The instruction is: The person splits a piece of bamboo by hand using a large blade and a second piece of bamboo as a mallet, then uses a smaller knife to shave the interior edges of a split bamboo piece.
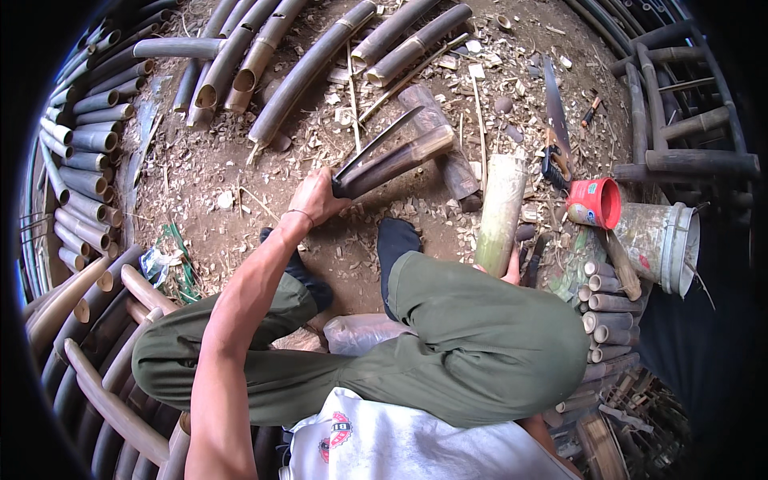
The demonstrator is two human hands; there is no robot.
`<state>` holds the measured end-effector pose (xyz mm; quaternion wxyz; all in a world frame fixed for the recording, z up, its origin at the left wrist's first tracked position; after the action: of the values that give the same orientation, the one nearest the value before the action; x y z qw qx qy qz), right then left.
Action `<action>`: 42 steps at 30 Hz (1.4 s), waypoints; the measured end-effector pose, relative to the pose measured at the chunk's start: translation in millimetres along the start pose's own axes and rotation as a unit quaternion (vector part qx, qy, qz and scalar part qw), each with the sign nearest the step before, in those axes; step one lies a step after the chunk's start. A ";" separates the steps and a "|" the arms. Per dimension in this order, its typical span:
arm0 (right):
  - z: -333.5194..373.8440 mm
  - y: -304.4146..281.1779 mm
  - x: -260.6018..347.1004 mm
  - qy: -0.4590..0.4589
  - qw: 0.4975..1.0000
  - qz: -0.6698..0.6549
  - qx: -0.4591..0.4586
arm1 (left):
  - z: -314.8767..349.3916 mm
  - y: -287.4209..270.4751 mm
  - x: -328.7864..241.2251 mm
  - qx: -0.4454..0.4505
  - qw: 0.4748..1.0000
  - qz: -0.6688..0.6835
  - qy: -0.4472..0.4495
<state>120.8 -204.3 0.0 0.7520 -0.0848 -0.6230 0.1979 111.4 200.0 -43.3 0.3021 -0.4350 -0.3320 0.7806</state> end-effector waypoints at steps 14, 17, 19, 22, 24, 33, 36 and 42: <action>12.4 -5.6 10.8 0.041 0.998 -0.057 0.007 | 9.2 -45.9 -44.8 -0.024 1.000 -0.006 -0.014; 9.7 -8.6 12.5 0.026 0.999 0.034 0.009 | 14.7 -62.0 -58.6 0.001 0.999 -0.040 -0.014; 7.1 -3.9 16.7 0.025 0.999 0.029 0.009 | 17.6 -60.6 -52.6 -0.010 0.998 -0.058 0.002; 4.7 -2.5 12.1 0.019 0.999 0.033 0.016 | 19.5 -55.1 -55.0 -0.006 0.997 -0.081 0.001; 4.4 -2.9 13.8 0.022 0.999 0.040 0.020 | 19.4 -52.3 -54.7 -0.013 0.996 -0.090 0.006; 1.8 0.0 21.3 0.002 0.999 0.024 0.023 | 18.1 -49.5 -52.4 0.031 0.991 -0.125 -0.020; -2.8 -4.1 22.9 -0.022 0.998 0.033 0.042 | 16.0 -45.7 -53.5 0.031 0.991 -0.127 -0.025; -34.1 19.3 63.8 -0.175 0.983 0.056 0.019 | 19.4 -51.9 -56.1 0.011 0.988 -0.149 -0.031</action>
<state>159.4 -157.0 43.3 0.6205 -0.0687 -0.7355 0.2631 128.5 183.4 31.9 0.4090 -0.3528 -0.3941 0.7436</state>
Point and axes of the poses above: each hand's wrist, its own z-axis away from the middle knuckle, its own y-axis out of the palm, x = y × z, the point moved 2 cm from there along -z, towards the middle knuckle, and after that the axes turned 4 degrees about -y, right-handed, at the moved point
